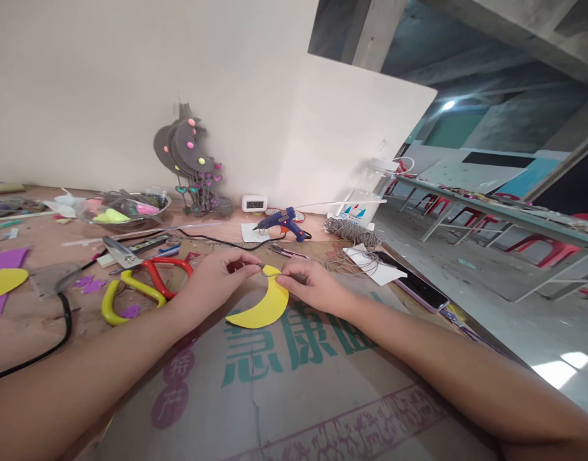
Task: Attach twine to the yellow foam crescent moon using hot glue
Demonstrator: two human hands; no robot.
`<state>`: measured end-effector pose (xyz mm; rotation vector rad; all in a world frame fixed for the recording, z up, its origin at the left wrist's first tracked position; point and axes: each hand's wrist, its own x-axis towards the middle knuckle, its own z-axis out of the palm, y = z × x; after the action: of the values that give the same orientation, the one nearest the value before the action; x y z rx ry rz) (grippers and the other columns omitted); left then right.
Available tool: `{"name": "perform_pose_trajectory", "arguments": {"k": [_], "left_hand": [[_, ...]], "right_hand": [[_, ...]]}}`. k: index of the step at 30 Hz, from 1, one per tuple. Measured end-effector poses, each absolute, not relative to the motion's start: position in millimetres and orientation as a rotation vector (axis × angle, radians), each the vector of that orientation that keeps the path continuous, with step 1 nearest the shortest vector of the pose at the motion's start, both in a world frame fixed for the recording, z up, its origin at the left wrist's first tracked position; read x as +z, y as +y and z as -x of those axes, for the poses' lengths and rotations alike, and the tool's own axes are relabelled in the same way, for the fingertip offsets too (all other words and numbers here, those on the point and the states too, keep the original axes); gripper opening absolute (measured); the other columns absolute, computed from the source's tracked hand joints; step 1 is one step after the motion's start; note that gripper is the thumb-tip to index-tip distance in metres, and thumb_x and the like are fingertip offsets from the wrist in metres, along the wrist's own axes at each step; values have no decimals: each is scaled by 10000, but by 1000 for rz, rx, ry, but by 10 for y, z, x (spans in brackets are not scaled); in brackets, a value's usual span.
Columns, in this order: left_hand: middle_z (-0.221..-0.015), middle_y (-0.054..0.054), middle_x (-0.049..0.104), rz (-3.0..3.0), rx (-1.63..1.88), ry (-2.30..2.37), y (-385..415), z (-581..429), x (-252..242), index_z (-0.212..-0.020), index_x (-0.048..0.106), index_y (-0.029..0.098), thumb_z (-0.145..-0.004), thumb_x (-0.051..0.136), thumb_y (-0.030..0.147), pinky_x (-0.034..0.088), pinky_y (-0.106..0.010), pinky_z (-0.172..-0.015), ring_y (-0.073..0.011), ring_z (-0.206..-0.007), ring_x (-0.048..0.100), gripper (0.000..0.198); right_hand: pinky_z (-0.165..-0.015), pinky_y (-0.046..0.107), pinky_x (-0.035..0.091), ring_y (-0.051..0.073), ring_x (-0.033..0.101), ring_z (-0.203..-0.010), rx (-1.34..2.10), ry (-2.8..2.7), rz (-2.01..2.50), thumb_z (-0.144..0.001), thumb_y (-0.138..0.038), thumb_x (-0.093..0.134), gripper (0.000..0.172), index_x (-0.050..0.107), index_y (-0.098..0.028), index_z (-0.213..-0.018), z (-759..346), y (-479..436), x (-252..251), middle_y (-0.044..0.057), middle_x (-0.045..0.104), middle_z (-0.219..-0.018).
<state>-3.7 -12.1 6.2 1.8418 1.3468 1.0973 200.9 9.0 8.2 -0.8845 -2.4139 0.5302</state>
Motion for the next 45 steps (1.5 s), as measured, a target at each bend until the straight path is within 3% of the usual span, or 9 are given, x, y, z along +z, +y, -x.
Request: {"name": "perform_pose_trajectory", "arguments": {"k": [4, 20, 42, 45], "left_hand": [[-866, -14, 674, -1895, 1103, 1344, -150, 28, 75, -910, 660, 219, -739, 539, 374, 439, -258, -654, -174, -770, 582, 261], [-869, -3, 701, -1885, 1133, 1421, -198, 23, 152, -788, 695, 229, -723, 561, 359, 445, -277, -759, -200, -851, 595, 197], [-815, -10, 681, -1863, 1100, 1421, -138, 35, 101, -775, 663, 207, -721, 537, 390, 431, -285, -713, -197, -799, 590, 229], [-856, -16, 677, -1856, 1096, 1397, -115, 40, 72, -856, 655, 206, -727, 531, 401, 436, -277, -689, -192, -794, 589, 264]], "right_hand": [[-563, 216, 348, 102, 445, -605, 544, -2412, 886, -857, -326, 445, 293, 510, -152, -631, -2005, 90, 95, -11, 502, -586], [-575, 220, 351, 100, 440, -599, 546, -2436, 861, -863, -329, 435, 291, 509, -154, -643, -2012, 101, 81, -11, 504, -598], [-537, 210, 338, 93, 433, -570, 641, -2411, 940, -857, -347, 431, 293, 537, -144, -675, -2003, 78, 105, -11, 510, -597], [-540, 207, 337, 93, 435, -576, 639, -2400, 930, -855, -337, 436, 291, 523, -144, -654, -2001, 76, 107, -15, 499, -586]]}}
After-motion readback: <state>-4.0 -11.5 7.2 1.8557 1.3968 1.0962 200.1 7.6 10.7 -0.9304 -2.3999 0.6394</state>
